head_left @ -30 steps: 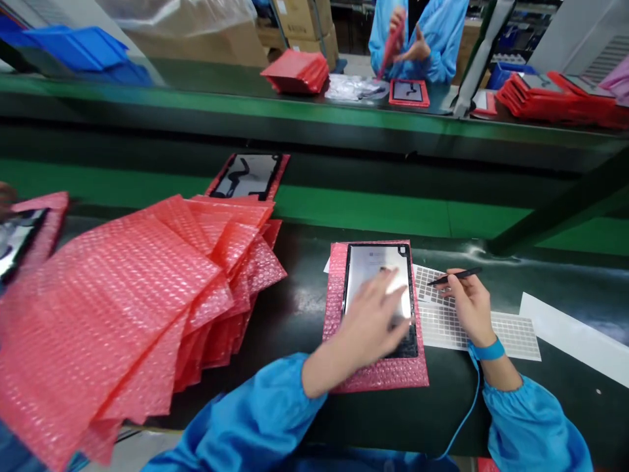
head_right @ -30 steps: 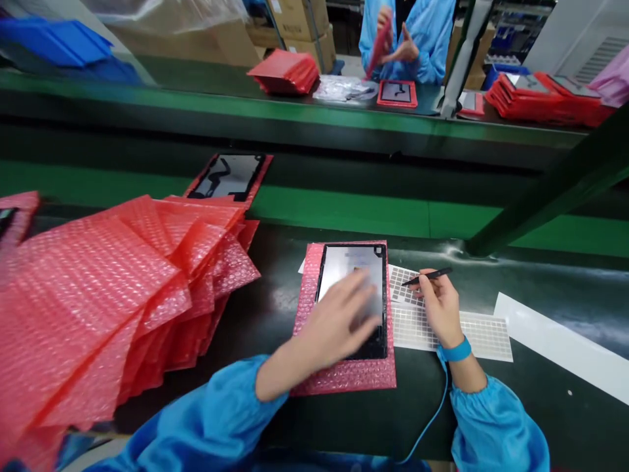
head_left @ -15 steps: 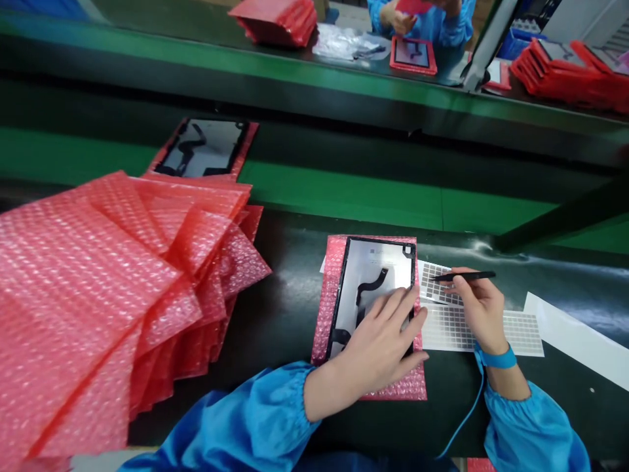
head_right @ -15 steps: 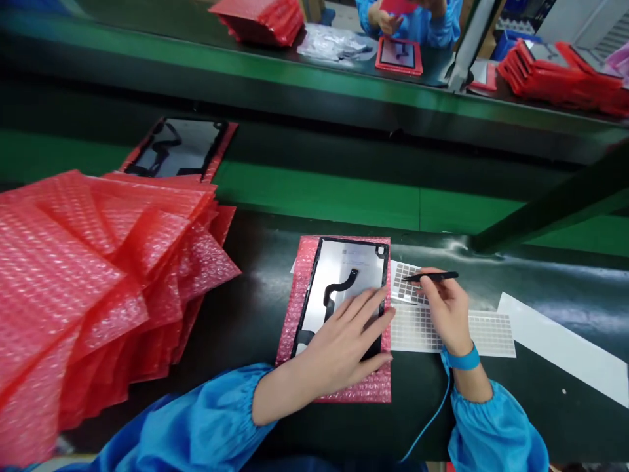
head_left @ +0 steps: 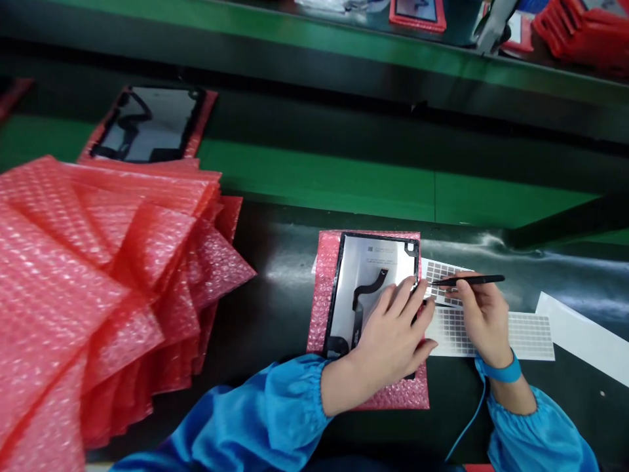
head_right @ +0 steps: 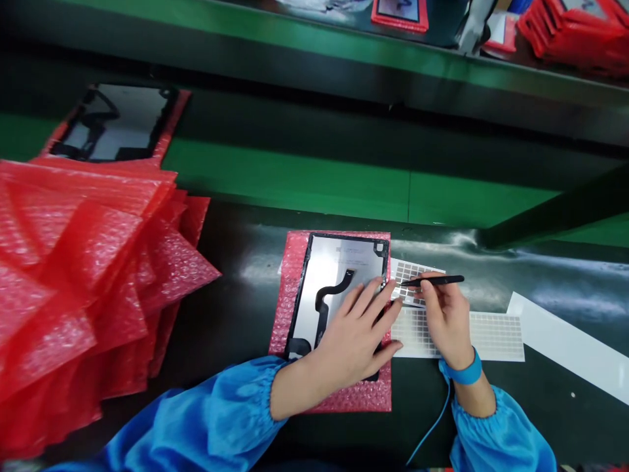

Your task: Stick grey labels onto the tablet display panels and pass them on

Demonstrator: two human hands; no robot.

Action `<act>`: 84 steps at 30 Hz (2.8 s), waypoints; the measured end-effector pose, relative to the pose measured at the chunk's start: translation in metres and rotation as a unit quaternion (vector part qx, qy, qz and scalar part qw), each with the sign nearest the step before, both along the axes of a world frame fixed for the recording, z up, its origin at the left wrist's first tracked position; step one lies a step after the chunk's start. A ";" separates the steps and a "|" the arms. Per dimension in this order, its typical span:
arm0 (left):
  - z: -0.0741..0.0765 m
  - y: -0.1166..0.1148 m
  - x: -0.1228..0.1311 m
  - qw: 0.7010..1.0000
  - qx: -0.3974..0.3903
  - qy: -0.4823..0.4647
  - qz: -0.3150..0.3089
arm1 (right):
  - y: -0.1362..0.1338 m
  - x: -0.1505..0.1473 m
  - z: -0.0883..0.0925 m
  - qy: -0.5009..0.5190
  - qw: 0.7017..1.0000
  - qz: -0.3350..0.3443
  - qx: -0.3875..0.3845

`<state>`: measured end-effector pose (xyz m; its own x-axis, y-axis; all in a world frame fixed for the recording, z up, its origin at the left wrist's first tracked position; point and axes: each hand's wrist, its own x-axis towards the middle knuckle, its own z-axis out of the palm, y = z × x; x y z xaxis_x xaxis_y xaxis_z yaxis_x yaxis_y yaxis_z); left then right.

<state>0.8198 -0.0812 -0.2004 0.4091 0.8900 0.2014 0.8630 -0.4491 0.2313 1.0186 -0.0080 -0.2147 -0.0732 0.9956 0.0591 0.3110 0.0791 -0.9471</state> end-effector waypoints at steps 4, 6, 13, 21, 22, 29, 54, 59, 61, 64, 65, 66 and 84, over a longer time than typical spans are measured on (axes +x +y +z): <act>0.000 0.000 0.001 1.000 0.000 -0.004 0.000 | -0.001 0.001 -0.001 -0.003 1.000 -0.002 -0.001; 0.000 0.001 0.001 1.000 -0.003 -0.007 -0.001 | -0.001 0.001 -0.001 -0.003 1.000 -0.003 -0.006; 0.002 0.001 0.000 1.000 -0.015 -0.006 0.000 | 0.004 -0.004 0.003 0.020 1.000 -0.005 -0.018; 0.003 0.002 -0.005 0.999 -0.005 -0.043 -0.022 | 0.012 -0.007 0.005 0.091 0.994 -0.020 -0.055; 0.004 0.001 -0.007 0.998 0.003 -0.055 -0.026 | 0.013 -0.006 0.005 0.099 0.993 -0.019 -0.056; 0.010 -0.017 -0.021 0.994 0.009 -0.088 0.063 | 0.011 -0.012 0.011 0.128 0.989 -0.001 -0.069; 0.002 -0.010 -0.020 0.997 -0.001 -0.038 0.068 | 0.016 -0.030 0.009 0.109 0.988 0.071 -0.086; 0.001 -0.010 -0.020 0.997 -0.002 -0.032 0.065 | 0.016 -0.030 0.008 0.113 0.987 0.070 -0.085; 0.001 -0.010 -0.019 0.997 -0.004 -0.029 0.066 | 0.016 -0.029 0.007 0.109 0.988 0.071 -0.087; 0.001 -0.010 -0.018 0.997 -0.009 -0.025 0.068 | 0.016 -0.029 0.007 0.109 0.988 0.075 -0.084; 0.001 -0.010 -0.018 0.997 -0.010 -0.023 0.068 | 0.015 -0.029 0.007 0.109 0.988 0.075 -0.083; 0.001 -0.010 -0.017 0.997 -0.011 -0.020 0.069 | 0.015 -0.029 0.007 0.108 0.988 0.075 -0.082; 0.000 -0.006 -0.014 0.995 -0.030 0.000 0.090 | 0.014 -0.034 0.003 0.121 0.990 0.038 -0.064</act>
